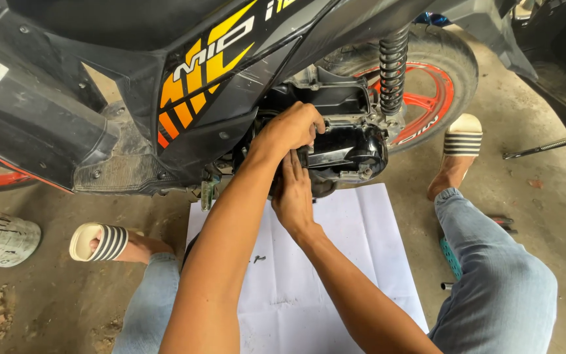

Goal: Repairing and cleaning the internal components of a motorcycle engine or transmission area

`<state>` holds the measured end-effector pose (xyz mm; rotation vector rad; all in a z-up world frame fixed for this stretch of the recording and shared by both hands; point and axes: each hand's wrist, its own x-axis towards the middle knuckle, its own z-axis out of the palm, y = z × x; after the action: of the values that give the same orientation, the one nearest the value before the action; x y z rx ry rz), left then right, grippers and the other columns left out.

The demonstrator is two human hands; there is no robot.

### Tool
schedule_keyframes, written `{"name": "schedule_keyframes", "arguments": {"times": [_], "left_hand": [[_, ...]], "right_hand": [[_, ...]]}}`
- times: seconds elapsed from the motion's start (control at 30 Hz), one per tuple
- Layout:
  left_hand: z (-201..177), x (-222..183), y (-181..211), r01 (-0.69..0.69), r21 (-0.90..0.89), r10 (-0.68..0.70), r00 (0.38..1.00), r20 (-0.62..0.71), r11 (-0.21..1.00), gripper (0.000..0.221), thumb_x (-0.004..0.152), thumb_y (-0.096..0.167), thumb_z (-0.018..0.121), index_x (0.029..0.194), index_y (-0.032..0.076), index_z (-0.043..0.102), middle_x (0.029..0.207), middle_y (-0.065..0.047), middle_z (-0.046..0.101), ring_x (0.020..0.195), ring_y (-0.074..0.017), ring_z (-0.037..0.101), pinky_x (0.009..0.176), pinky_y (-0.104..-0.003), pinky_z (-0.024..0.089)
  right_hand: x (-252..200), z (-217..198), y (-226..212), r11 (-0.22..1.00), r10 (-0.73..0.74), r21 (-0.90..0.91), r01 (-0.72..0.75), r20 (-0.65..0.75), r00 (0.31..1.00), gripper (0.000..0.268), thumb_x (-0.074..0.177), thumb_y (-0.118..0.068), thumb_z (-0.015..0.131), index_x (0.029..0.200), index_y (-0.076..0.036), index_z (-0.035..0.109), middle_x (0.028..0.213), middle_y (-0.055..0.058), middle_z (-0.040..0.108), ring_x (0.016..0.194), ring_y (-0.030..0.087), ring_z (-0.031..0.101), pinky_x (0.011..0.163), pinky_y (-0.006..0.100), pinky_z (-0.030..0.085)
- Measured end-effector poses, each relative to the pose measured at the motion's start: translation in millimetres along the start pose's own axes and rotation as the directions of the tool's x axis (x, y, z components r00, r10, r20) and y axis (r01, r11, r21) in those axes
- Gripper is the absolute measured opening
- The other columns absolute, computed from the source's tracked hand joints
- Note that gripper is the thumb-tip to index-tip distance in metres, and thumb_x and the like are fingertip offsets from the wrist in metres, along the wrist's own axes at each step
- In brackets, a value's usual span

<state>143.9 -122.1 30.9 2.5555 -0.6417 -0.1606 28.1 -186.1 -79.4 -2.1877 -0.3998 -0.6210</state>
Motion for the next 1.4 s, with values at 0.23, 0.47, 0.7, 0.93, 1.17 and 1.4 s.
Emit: {"name": "schedule_keyframes", "arguments": {"times": [0.23, 0.47, 0.7, 0.93, 1.17, 1.4], "left_hand": [[4, 0, -8, -0.023, -0.028, 0.022, 0.999, -0.034, 0.999, 0.031, 0.079, -0.001, 0.076, 0.109, 0.007, 0.077, 0.092, -0.014, 0.078, 0.096, -0.0295, 0.074, 0.081, -0.041, 0.061], [1, 6, 2, -0.022, 0.004, 0.022, 0.999, -0.029, 1.000, 0.030, 0.077, -0.002, 0.078, 0.105, 0.008, 0.077, 0.086, -0.011, 0.078, 0.091, -0.0275, 0.075, 0.080, -0.039, 0.061], [5, 6, -3, 0.008, 0.012, -0.008, 1.000, -0.030, 1.000, 0.028, 0.078, 0.000, 0.078, 0.104, 0.010, 0.078, 0.084, -0.011, 0.078, 0.092, -0.0268, 0.076, 0.078, -0.040, 0.062], [-7, 4, 5, -0.048, 0.017, 0.050, 0.995, -0.085, 0.999, 0.031, 0.076, -0.006, 0.078, 0.105, 0.004, 0.077, 0.085, -0.016, 0.077, 0.089, -0.0312, 0.076, 0.077, -0.042, 0.061], [8, -6, 1, -0.047, 0.018, 0.049, 0.993, -0.106, 0.999, 0.030, 0.077, -0.006, 0.077, 0.105, 0.004, 0.077, 0.084, -0.016, 0.077, 0.089, -0.0311, 0.076, 0.076, -0.042, 0.061], [8, -14, 3, 0.040, -0.065, -0.047, 0.993, -0.112, 0.997, 0.030, 0.081, -0.005, 0.071, 0.107, 0.006, 0.077, 0.093, -0.019, 0.077, 0.095, -0.0370, 0.074, 0.080, -0.047, 0.060]], "right_hand": [[18, 17, 5, 0.987, 0.110, 0.092, -0.135, 0.237, 0.965, 0.094, 0.078, -0.020, 0.077, 0.155, 0.007, 0.030, 0.154, 0.030, 0.041, 0.137, 0.046, 0.049, 0.109, 0.051, 0.046], [25, -42, -28, 0.917, 0.241, 0.221, -0.331, 0.353, 0.904, 0.083, 0.078, -0.009, 0.070, 0.151, -0.002, 0.031, 0.125, 0.028, 0.064, 0.116, 0.049, 0.063, 0.092, 0.061, 0.055], [30, -58, -48, 0.813, 0.389, 0.204, -0.546, 0.506, 0.769, 0.103, 0.075, -0.013, 0.068, 0.160, 0.001, 0.012, 0.132, 0.029, 0.063, 0.126, 0.047, 0.059, 0.102, 0.064, 0.051], [46, -43, -23, 0.853, 0.288, 0.290, -0.434, 0.432, 0.855, 0.086, 0.075, -0.016, 0.070, 0.151, -0.003, 0.031, 0.127, 0.033, 0.063, 0.120, 0.055, 0.058, 0.100, 0.066, 0.051], [23, -38, -11, 0.903, 0.347, 0.040, -0.427, 0.516, 0.783, 0.092, 0.073, -0.013, 0.075, 0.153, -0.005, 0.029, 0.123, 0.029, 0.066, 0.120, 0.047, 0.062, 0.098, 0.059, 0.054], [-139, -10, 77, 0.642, 0.627, -0.008, -0.766, 0.580, 0.520, 0.060, 0.082, -0.011, 0.060, 0.142, -0.010, 0.060, 0.103, 0.006, 0.082, 0.104, 0.029, 0.076, 0.094, 0.047, 0.058]]}}
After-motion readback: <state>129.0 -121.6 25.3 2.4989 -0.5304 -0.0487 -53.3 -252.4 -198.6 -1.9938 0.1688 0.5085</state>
